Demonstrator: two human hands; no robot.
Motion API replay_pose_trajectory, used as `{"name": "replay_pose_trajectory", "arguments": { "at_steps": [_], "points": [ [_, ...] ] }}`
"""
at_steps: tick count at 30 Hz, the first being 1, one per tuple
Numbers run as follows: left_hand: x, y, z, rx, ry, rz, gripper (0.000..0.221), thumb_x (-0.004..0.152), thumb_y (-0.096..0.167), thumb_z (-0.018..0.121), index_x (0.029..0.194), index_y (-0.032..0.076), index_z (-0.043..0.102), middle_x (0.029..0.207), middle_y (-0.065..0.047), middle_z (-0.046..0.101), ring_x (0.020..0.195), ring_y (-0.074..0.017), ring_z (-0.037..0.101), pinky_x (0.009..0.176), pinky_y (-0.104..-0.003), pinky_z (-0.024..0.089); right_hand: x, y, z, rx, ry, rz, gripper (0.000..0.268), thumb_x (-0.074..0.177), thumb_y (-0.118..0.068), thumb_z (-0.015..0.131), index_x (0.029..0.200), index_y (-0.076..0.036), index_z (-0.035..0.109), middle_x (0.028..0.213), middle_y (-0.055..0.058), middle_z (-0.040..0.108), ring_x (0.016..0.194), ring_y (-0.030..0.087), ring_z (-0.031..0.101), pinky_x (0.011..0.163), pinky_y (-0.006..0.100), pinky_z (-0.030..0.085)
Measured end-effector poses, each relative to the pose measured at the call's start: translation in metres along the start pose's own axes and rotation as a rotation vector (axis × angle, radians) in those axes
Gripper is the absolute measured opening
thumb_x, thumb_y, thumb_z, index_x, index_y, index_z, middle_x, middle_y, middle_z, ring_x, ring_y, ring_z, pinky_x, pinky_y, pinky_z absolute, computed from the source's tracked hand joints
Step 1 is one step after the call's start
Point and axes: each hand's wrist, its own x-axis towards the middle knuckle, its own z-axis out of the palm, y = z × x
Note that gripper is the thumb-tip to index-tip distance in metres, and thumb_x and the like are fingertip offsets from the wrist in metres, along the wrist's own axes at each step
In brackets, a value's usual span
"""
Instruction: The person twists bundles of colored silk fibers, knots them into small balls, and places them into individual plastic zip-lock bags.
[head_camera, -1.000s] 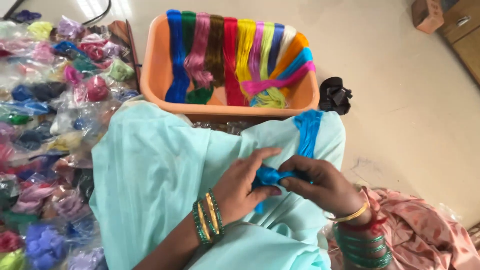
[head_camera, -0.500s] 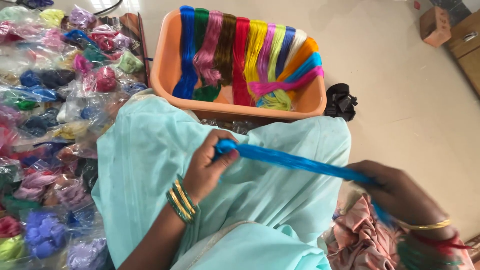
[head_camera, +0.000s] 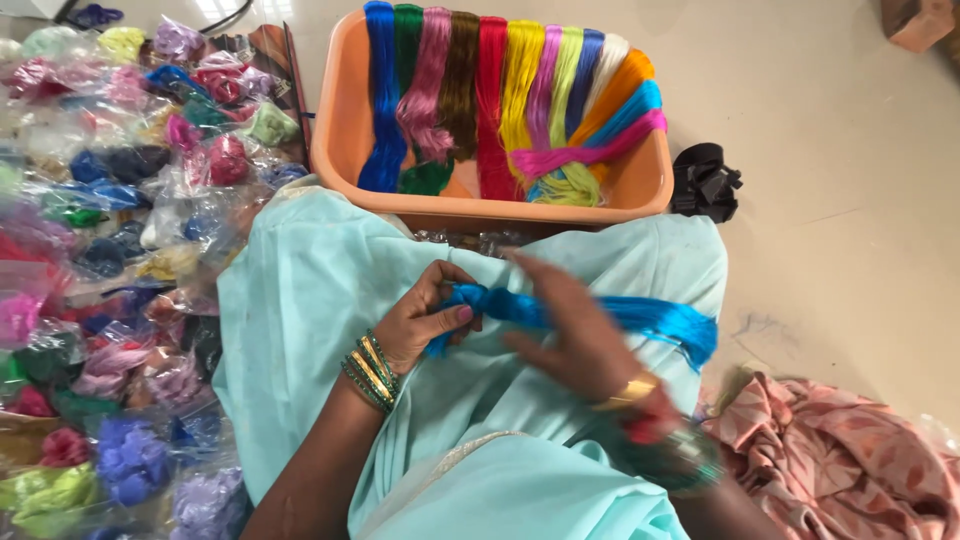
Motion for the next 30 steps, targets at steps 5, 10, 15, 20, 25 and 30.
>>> {"name": "replay_pose_trajectory", "arguments": {
  "at_steps": [5,10,15,20,25,30],
  "points": [
    [-0.007,0.0,-0.005,-0.086,0.03,0.033,0.042,0.09,0.01,0.071,0.128,0.012,0.053,0.092,0.0,0.064,0.077,-0.0088,0.059,0.066,-0.024,0.048,0.026,-0.007,0.054,-0.179,-0.253,0.071,0.073,0.082,0.001,0.063,0.151,-0.017,0.048,0.112,0.013,0.069,0.094,0.038,0.066,0.081,0.047,0.052],
    [-0.006,-0.001,-0.006,-0.103,0.024,0.09,0.029,0.094,0.015,0.072,0.116,0.006,0.057,0.088,-0.001,0.063,0.075,-0.0081,0.059,0.061,-0.022,0.045,-0.012,0.007,-0.013,-0.302,0.073,0.039,0.047,0.077,0.007,0.056,0.118,-0.012,0.07,0.098,0.012,0.068,0.089,0.035,0.067,0.076,0.045,0.054],
    [-0.002,-0.004,-0.004,-0.077,0.002,0.095,0.027,0.095,0.015,0.072,0.115,0.006,0.057,0.087,-0.001,0.063,0.073,-0.0075,0.058,0.059,-0.021,0.043,-0.072,0.029,-0.096,-0.43,0.192,0.48,0.048,0.084,0.005,0.056,0.123,-0.017,0.072,0.105,0.007,0.071,0.085,0.027,0.071,0.077,0.039,0.057],
    [0.004,0.002,0.003,0.04,-0.116,-0.029,0.027,0.095,0.018,0.071,0.115,0.008,0.057,0.087,-0.002,0.066,0.076,-0.0075,0.061,0.059,-0.022,0.045,-0.128,0.106,-0.13,-0.728,0.047,0.784,0.046,0.097,-0.006,0.058,0.136,-0.026,0.07,0.119,0.009,0.071,0.1,0.034,0.069,0.082,0.045,0.055],
    [0.0,0.01,0.004,0.024,-0.086,0.0,0.033,0.091,0.013,0.073,0.12,0.008,0.058,0.095,-0.002,0.068,0.084,-0.0097,0.066,0.07,-0.025,0.051,-0.079,0.058,-0.098,-0.451,0.111,0.398,0.059,0.082,-0.002,0.06,0.139,-0.02,0.06,0.156,0.013,0.055,0.129,0.031,0.063,0.084,0.043,0.055],
    [-0.001,-0.001,-0.004,0.018,-0.123,0.005,0.036,0.089,0.007,0.074,0.121,0.008,0.059,0.098,-0.005,0.07,0.086,-0.0118,0.067,0.075,-0.026,0.052,0.001,-0.002,-0.017,0.199,-0.044,0.153,0.066,0.086,0.0,0.067,0.148,-0.009,0.046,0.137,0.015,0.063,0.131,0.029,0.06,0.098,0.038,0.054]
  ]
}}
